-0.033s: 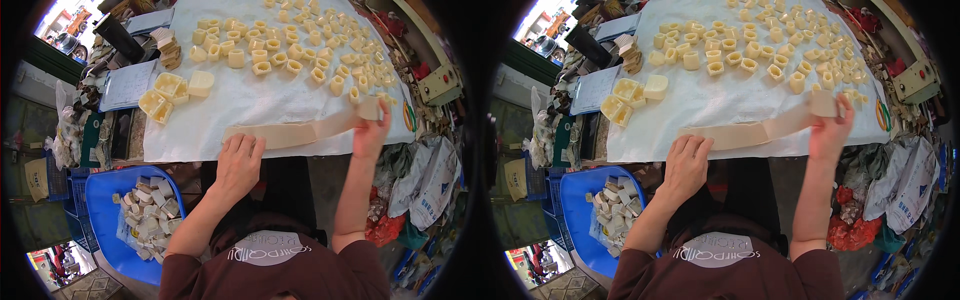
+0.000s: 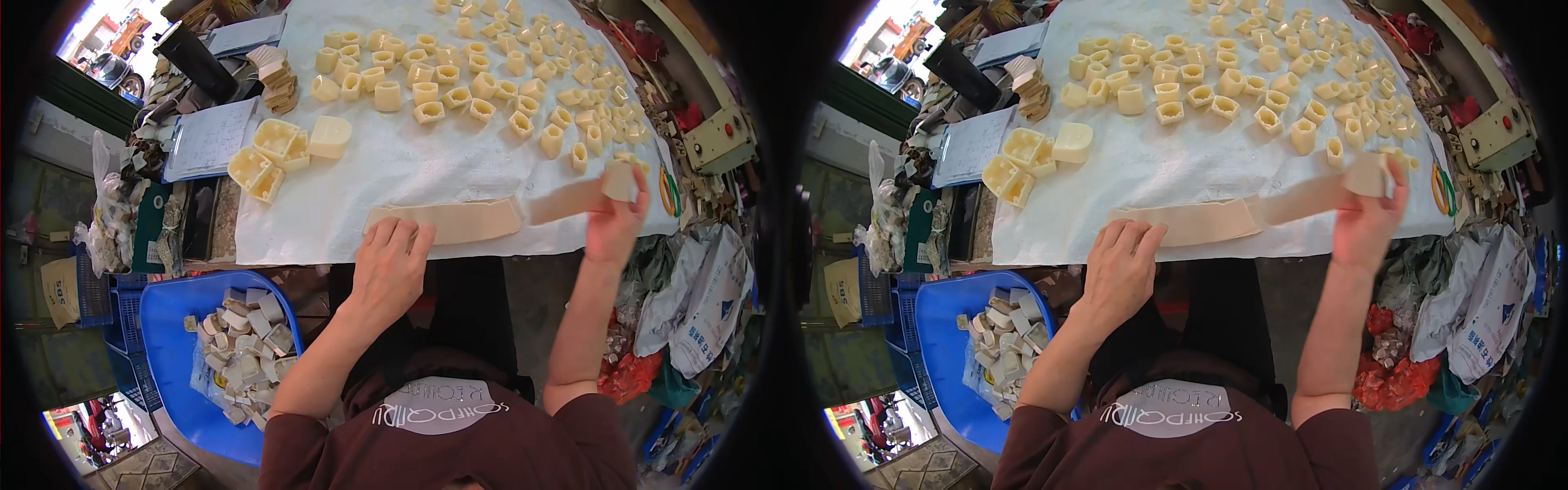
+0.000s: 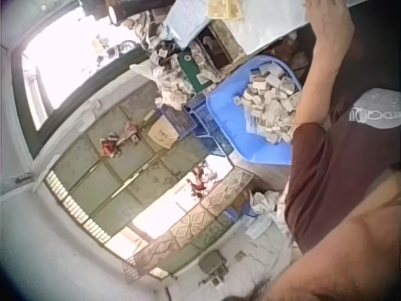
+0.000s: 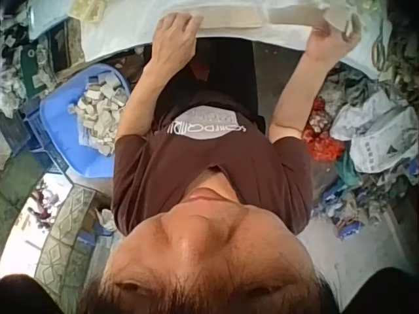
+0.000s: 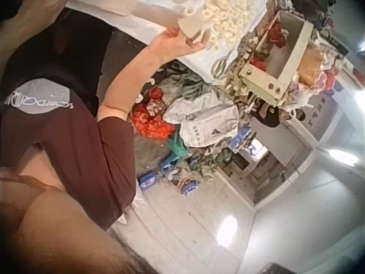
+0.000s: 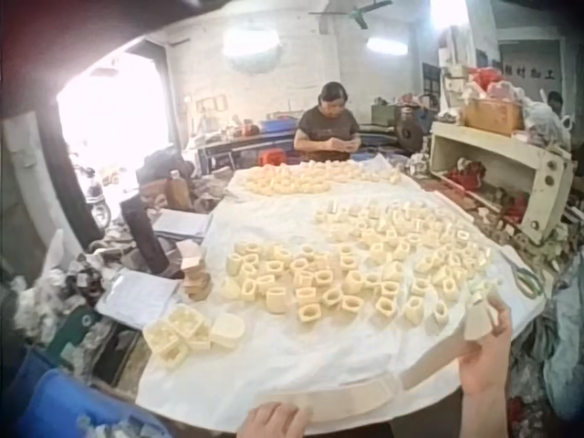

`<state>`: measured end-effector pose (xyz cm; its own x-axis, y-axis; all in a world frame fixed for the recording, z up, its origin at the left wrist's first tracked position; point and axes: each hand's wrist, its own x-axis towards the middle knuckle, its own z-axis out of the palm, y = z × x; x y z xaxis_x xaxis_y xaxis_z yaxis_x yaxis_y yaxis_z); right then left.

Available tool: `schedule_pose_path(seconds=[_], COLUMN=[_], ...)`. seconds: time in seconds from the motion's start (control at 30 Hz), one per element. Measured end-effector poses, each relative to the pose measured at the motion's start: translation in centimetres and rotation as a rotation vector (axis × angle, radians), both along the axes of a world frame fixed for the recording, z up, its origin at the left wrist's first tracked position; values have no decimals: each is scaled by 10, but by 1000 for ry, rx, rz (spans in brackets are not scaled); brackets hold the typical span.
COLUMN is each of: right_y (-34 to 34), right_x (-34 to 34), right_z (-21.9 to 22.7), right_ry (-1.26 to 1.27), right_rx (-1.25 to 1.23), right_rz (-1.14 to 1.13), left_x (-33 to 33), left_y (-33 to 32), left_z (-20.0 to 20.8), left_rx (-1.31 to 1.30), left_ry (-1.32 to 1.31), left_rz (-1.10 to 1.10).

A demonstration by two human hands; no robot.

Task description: The person repeatedly picks up a small plastic mold and a flat plastic sheet, inserts the sheet into the mold, presses it to form a shape, and then removes the formed piece. They place the finished pieces on a table and the molds into a blue bin.

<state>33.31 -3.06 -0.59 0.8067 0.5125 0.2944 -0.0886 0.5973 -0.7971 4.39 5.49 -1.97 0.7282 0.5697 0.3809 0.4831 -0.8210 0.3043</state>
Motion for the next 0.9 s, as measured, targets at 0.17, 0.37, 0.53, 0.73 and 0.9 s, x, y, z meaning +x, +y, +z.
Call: schedule_pose_path(seconds=[0.17,0.37,0.53,0.73,0.9], right_y=[-23,-23,-21,-26,-32], right_x=[0,-32,-50,-53,-51], right_z=[42,50,40,36,35], right_ry=[12,-84,-55,-48,-46], right_rx=[43,24,-54,-113,-64], right_rz=[-8,174,190,192,317], left_x=[-1,-3,4,-5,-8], left_y=[26,106,121,128,111], left_z=[12,28,20,2,16], left_rx=[-268,242,226,229,116], left_ry=[-199,121,317,94,-140], left_rz=[19,521,599,476,233])
